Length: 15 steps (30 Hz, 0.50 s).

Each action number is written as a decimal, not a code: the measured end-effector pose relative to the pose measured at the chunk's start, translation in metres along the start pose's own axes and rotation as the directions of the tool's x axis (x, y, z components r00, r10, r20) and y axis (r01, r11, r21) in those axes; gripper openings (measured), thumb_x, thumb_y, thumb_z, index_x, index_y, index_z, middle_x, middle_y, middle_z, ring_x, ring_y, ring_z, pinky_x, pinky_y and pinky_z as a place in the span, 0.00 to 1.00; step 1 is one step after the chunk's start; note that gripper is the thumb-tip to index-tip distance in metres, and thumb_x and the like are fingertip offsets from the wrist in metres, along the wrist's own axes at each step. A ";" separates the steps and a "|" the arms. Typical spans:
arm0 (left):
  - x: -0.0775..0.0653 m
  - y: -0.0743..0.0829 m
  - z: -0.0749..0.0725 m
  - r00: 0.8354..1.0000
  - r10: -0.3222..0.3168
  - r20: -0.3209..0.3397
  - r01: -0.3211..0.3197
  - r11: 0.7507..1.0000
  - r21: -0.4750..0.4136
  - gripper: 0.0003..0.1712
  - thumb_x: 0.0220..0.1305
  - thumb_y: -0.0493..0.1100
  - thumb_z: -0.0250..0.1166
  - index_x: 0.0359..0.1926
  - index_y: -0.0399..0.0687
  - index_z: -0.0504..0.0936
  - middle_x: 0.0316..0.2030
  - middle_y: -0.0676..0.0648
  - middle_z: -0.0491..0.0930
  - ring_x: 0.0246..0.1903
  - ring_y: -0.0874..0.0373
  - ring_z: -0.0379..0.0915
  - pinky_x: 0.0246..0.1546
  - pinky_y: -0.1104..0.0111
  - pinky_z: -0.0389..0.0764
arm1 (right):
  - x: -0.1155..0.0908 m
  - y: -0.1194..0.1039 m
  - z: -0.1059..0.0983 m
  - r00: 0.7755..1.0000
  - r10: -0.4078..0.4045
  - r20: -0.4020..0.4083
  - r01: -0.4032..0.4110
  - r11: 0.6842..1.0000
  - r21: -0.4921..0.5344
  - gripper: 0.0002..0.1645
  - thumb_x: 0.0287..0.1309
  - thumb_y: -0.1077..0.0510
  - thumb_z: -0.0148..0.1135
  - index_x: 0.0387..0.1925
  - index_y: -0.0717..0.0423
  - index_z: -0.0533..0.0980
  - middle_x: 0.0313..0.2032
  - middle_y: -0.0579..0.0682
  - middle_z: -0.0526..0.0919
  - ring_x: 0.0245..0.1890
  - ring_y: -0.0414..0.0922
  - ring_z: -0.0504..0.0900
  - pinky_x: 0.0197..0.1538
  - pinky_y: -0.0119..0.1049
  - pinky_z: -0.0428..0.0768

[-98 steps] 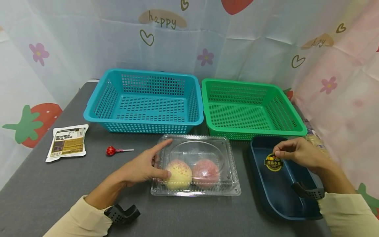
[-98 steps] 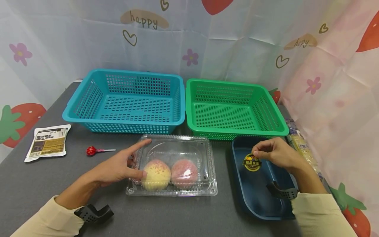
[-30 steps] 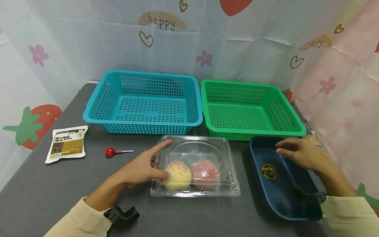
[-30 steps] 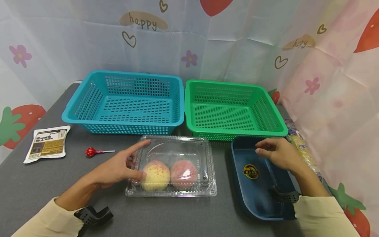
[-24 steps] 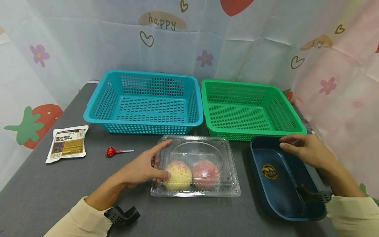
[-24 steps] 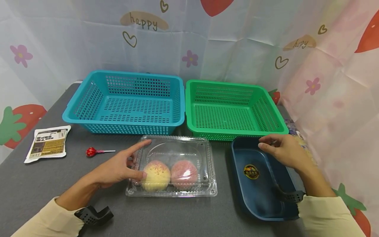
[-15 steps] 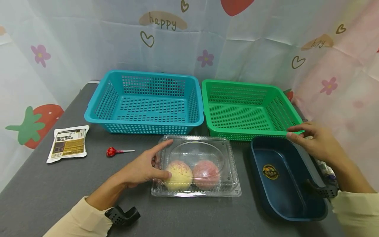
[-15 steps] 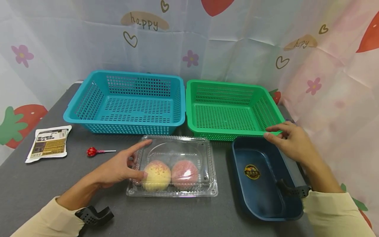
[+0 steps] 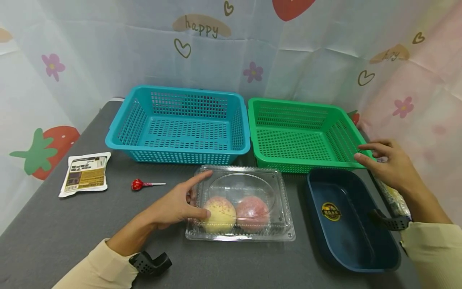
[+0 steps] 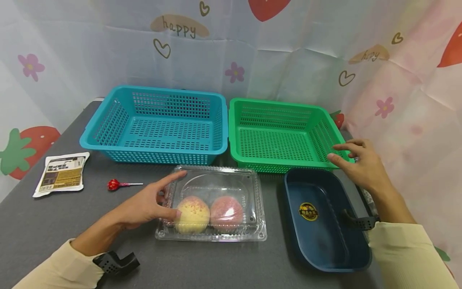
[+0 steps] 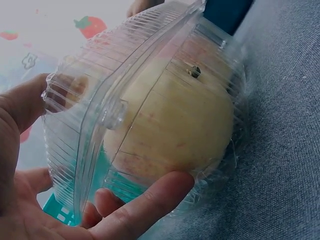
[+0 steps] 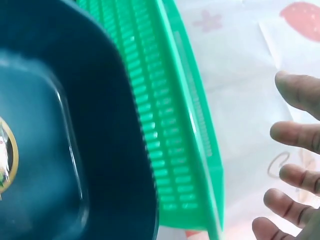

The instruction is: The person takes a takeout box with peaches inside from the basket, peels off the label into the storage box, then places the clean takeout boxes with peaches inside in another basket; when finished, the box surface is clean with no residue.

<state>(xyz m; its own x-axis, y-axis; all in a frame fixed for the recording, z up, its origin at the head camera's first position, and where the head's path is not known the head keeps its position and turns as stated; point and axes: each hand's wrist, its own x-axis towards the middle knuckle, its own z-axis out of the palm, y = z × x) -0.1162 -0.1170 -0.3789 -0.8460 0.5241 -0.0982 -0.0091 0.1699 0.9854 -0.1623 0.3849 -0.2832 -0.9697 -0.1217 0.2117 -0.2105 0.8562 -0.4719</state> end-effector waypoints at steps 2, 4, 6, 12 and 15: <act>0.000 0.000 0.000 1.000 0.000 0.000 0.000 1.000 -0.001 0.57 0.48 0.36 0.75 0.75 0.56 0.53 0.28 0.42 0.63 0.22 0.57 0.60 0.22 0.69 0.68 | 0.002 0.006 0.000 1.000 0.007 -0.001 -0.007 1.000 -0.001 0.27 0.65 0.51 0.59 0.56 0.68 0.74 0.60 0.67 0.60 0.49 0.67 0.66 0.39 0.57 0.68; 0.000 0.000 0.000 1.000 -0.001 -0.001 0.001 1.000 -0.002 0.57 0.48 0.36 0.75 0.75 0.56 0.53 0.28 0.42 0.62 0.23 0.56 0.59 0.22 0.69 0.68 | 0.003 0.012 0.000 1.000 0.017 0.004 -0.017 1.000 -0.005 0.28 0.66 0.50 0.58 0.56 0.69 0.73 0.61 0.68 0.59 0.50 0.68 0.65 0.40 0.59 0.68; 0.000 0.000 0.000 1.000 -0.004 -0.001 0.004 1.000 -0.003 0.57 0.48 0.36 0.75 0.75 0.57 0.53 0.28 0.42 0.62 0.23 0.56 0.59 0.22 0.69 0.68 | 0.005 0.018 0.001 1.000 0.020 0.012 -0.020 1.000 -0.013 0.29 0.66 0.50 0.58 0.57 0.70 0.72 0.61 0.70 0.57 0.49 0.69 0.65 0.41 0.62 0.68; 0.000 0.000 0.000 1.000 -0.009 -0.003 0.009 1.000 -0.012 0.57 0.48 0.36 0.75 0.75 0.57 0.53 0.30 0.42 0.61 0.23 0.57 0.59 0.22 0.69 0.68 | 0.008 0.035 0.006 0.999 0.024 0.037 -0.022 0.999 -0.049 0.31 0.67 0.50 0.57 0.58 0.73 0.70 0.64 0.75 0.54 0.50 0.72 0.65 0.42 0.67 0.67; 0.000 0.000 0.000 1.000 -0.011 -0.004 0.011 1.000 -0.015 0.57 0.49 0.36 0.75 0.75 0.56 0.53 0.30 0.41 0.61 0.24 0.56 0.59 0.22 0.69 0.68 | 0.009 0.042 0.010 0.998 0.029 0.052 -0.024 0.997 -0.077 0.32 0.67 0.49 0.56 0.58 0.74 0.70 0.65 0.76 0.52 0.51 0.74 0.65 0.44 0.70 0.66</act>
<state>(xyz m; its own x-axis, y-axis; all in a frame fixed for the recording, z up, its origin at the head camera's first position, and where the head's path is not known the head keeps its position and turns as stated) -0.1160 -0.1167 -0.3788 -0.8482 0.5185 -0.1080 -0.0261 0.1629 0.9863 -0.1813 0.4144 -0.3092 -0.9805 -0.1233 0.1531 -0.1764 0.8952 -0.4093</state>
